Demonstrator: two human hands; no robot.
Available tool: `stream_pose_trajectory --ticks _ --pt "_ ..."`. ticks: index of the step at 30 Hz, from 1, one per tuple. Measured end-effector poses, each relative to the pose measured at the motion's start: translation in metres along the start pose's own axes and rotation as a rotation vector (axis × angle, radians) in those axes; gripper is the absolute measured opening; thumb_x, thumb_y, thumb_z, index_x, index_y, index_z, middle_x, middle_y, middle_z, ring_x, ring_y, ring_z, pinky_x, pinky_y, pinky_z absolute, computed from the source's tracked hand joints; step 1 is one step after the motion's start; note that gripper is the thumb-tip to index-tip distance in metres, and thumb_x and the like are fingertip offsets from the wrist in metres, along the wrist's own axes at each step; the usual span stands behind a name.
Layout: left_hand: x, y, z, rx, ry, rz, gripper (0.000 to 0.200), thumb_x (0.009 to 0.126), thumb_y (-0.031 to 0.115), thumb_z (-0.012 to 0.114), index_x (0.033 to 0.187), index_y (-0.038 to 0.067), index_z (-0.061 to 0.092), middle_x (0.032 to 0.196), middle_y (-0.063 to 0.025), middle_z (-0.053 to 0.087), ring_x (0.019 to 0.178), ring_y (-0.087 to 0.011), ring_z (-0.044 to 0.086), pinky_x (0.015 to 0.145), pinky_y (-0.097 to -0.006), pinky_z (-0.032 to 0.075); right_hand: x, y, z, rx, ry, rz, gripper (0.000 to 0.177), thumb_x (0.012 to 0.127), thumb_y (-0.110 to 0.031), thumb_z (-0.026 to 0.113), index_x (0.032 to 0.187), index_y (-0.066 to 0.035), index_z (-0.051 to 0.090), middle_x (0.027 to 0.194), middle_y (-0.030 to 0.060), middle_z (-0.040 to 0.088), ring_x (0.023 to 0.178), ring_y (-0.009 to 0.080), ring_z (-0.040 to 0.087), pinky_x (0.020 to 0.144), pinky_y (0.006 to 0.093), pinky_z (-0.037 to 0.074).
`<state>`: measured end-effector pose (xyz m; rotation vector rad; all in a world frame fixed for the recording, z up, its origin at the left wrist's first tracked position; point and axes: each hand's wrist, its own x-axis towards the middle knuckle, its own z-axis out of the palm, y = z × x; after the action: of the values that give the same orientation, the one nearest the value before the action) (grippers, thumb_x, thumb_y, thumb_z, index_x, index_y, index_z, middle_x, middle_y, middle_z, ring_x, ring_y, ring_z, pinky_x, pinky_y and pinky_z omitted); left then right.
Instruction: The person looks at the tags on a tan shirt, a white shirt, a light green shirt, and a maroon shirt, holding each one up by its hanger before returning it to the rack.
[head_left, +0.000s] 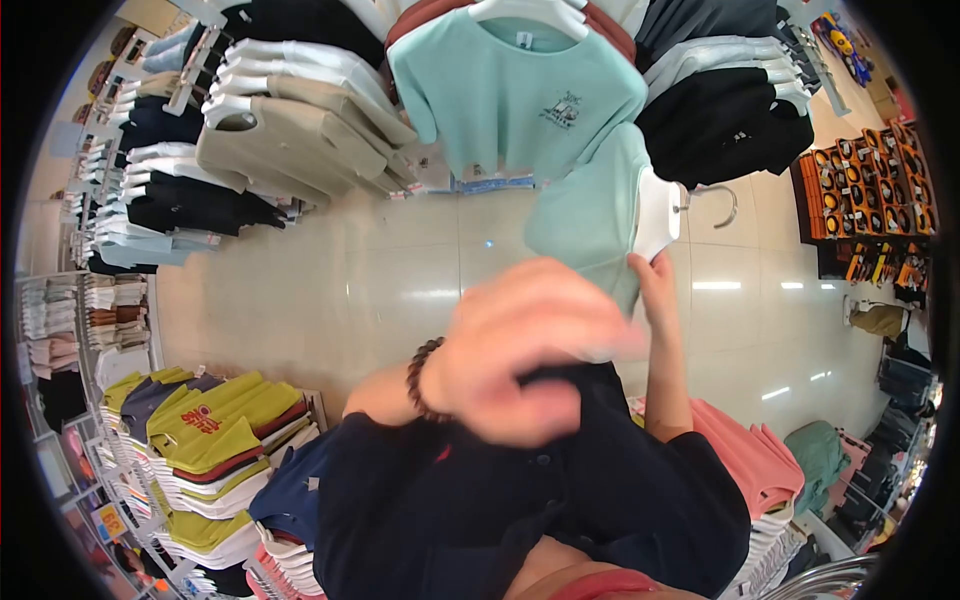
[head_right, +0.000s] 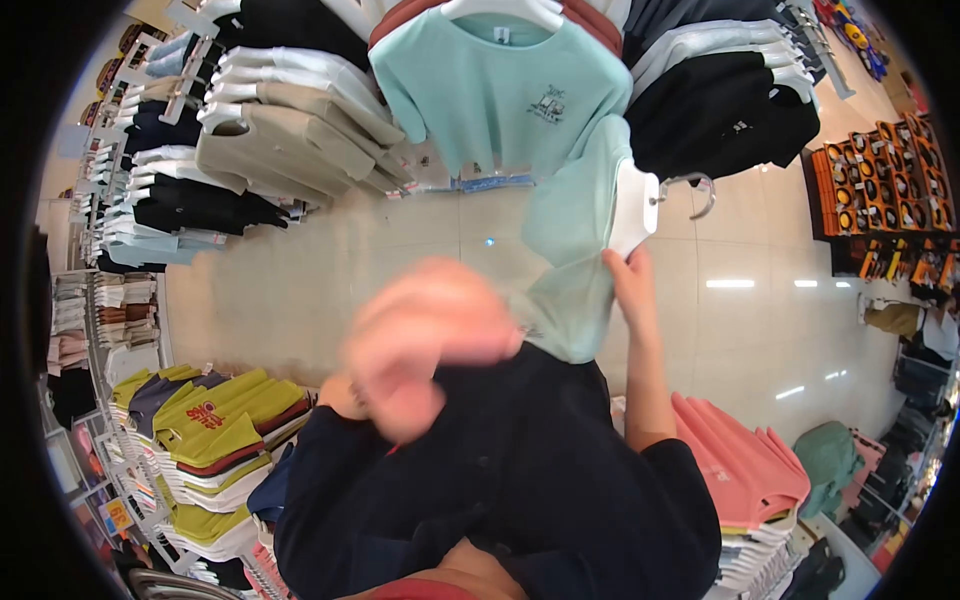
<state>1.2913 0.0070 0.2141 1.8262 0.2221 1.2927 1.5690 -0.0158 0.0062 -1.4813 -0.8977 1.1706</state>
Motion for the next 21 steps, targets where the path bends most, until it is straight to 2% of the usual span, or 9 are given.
stream_pose_trajectory --ticks 1,2,4,5,6,7,9,16,21 --pt "0.011 0.021 -0.001 -0.090 0.033 0.136 0.024 0.092 0.021 0.061 0.098 0.000 0.071 0.102 -0.0141 0.069 0.082 -0.0259 0.067 0.070 -0.0336 0.053 -0.005 -0.002 -0.004 -0.010 -0.001 0.013 0.042 0.089 -0.007 0.060 0.129 0.006 0.051 0.115 0.0108 0.064 0.102 0.0160 0.060 0.088 0.0314 0.048" --pt "0.019 0.038 0.001 -0.177 0.067 0.278 0.032 0.097 0.022 0.052 0.086 0.000 0.073 0.097 -0.0149 0.071 0.078 -0.0247 0.068 0.065 -0.0318 0.054 -0.009 -0.007 -0.007 -0.129 -0.066 0.040 0.046 0.088 -0.007 0.059 0.131 0.005 0.050 0.115 0.0111 0.064 0.104 0.0170 0.060 0.090 0.0318 0.047" --pt "0.022 0.075 0.001 -0.355 0.060 0.116 0.032 0.097 0.021 0.057 0.077 0.003 0.073 0.091 -0.0135 0.072 0.078 -0.0227 0.068 0.061 -0.0268 0.052 -0.023 -0.020 -0.006 -0.255 -0.131 0.063 0.049 0.087 -0.007 0.059 0.134 0.004 0.049 0.116 0.0115 0.063 0.105 0.0179 0.059 0.093 0.0322 0.046" --pt "0.019 0.069 0.012 -0.358 0.061 0.120 0.032 0.097 0.021 0.057 0.077 0.003 0.073 0.091 -0.0135 0.072 0.078 -0.0227 0.068 0.061 -0.0268 0.052 -0.033 -0.025 -0.004 -0.321 -0.129 0.065 0.051 0.086 -0.006 0.058 0.136 0.003 0.049 0.117 0.0116 0.063 0.106 0.0185 0.058 0.094 0.0323 0.045" --pt "0.018 0.056 0.032 -0.682 -0.053 0.313 0.019 0.095 0.015 0.062 0.095 -0.003 0.066 0.097 -0.0138 0.069 0.086 -0.0203 0.067 0.070 -0.0288 0.053 -0.043 -0.029 -0.001 -0.383 -0.126 0.069 0.053 0.086 -0.006 0.058 0.137 0.003 0.048 0.118 0.0118 0.063 0.108 0.0192 0.057 0.096 0.0323 0.044" --pt "0.016 0.052 0.039 -1.004 -0.173 0.504 0.028 0.093 0.010 0.068 0.113 -0.009 0.060 0.104 -0.0142 0.066 0.095 -0.0180 0.065 0.079 -0.0309 0.053 -0.050 -0.033 0.001 -0.381 -0.120 0.071 0.053 0.086 -0.006 0.058 0.137 0.003 0.048 0.118 0.0118 0.063 0.108 0.0192 0.057 0.096 0.0323 0.044" --pt "0.001 0.059 0.042 -1.038 -0.186 0.496 0.028 0.093 0.010 0.068 0.112 -0.009 0.060 0.104 -0.0143 0.066 0.095 -0.0180 0.065 0.079 -0.0309 0.053 -0.065 -0.038 0.002 -0.339 -0.188 0.080 0.054 0.083 -0.005 0.057 0.137 0.002 0.050 0.120 0.0123 0.063 0.110 0.0200 0.056 0.098 0.0328 0.043" --pt "-0.034 0.098 0.030 -1.227 -0.298 0.468 0.029 0.093 0.012 0.068 0.111 -0.009 0.061 0.103 -0.0148 0.066 0.094 -0.0184 0.065 0.078 -0.0311 0.054 -0.078 -0.050 0.013 -0.390 -0.117 -0.019 0.050 0.079 -0.005 0.056 0.129 0.004 0.056 0.115 0.0110 0.063 0.107 0.0201 0.057 0.097 0.0319 0.042" --pt "-0.030 0.093 0.013 -1.302 -0.339 0.445 0.030 0.093 0.013 0.068 0.110 -0.010 0.061 0.103 -0.0152 0.066 0.094 -0.0187 0.065 0.077 -0.0312 0.054 -0.063 -0.081 0.023 -0.302 -0.191 -0.083 0.047 0.079 -0.006 0.056 0.124 0.003 0.058 0.115 0.0101 0.062 0.106 0.0175 0.055 0.094 0.0296 0.042"
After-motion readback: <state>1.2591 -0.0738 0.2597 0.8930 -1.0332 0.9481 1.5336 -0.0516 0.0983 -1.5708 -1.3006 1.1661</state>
